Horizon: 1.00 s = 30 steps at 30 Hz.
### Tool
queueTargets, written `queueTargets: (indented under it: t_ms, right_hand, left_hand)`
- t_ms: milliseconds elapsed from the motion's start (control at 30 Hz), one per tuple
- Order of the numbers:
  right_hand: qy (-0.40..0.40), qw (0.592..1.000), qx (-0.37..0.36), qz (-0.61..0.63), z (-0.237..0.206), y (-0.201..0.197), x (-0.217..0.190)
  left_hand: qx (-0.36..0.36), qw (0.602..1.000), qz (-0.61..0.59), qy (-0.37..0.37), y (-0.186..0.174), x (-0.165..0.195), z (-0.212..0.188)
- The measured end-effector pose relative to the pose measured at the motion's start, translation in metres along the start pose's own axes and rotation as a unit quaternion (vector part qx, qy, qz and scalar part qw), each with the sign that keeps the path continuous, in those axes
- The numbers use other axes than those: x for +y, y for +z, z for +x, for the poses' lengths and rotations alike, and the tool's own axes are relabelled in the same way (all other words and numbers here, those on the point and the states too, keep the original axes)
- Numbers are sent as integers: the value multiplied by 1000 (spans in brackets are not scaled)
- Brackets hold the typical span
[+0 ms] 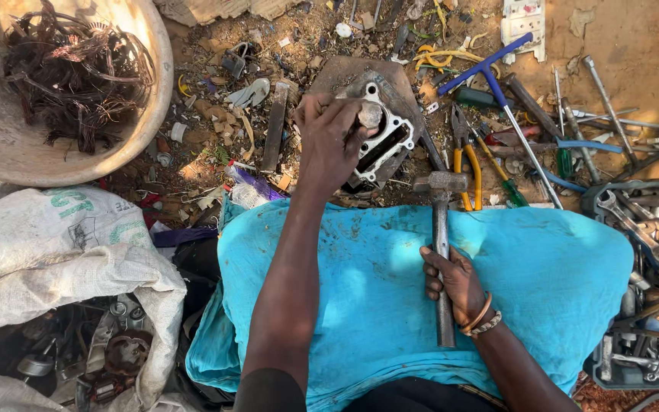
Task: The person sits on the ground and dismantles small engine and pump parts on a hexagonal stone block, hammering components to break them apart, pulling pieces out of the block's hole, and using pliers on a part at the end. They set disassembled pieces aside among scattered tools and scrap.
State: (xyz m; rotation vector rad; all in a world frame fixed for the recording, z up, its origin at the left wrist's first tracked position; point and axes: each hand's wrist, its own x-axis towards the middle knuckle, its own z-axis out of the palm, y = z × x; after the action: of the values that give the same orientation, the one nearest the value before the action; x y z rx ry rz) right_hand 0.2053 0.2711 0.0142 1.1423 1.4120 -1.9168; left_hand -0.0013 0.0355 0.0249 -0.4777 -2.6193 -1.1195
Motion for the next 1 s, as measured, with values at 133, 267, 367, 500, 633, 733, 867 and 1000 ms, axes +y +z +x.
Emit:
queueTargets:
  t_ms: [133,267,367,500,633,733,867,1000]
  right_hand:
    - [16,999,19,-25,0,0,0]
    - [13,1000,13,-18,0,1,0]
    - [18,1000,5,-5,1,1,0]
    - [21,1000,3,3,1,1,0]
    - [20,1000,13,-3,2,0,0]
    - [19,1000,2,18,3,-2,1]
    - [23,1000,-6,13,5,-4,4]
    - [26,1000,12,3,7,-5,6]
  left_hand:
    - [24,997,-40,-54,-1,2,-3]
    - [9,999,-32,-28,3,2,-2]
    - [21,999,-28,-27,8,-4,0]
    - [0,999,-6,-32,14,-10,0]
    - [58,997,-39,-14,15,-8,-3]
    - [66,996,-64,-23,14,-3,-6]
    - [39,998,-33,-38,13,-3,-6]
    - [67,995,-73,-23,14,-6,-7]
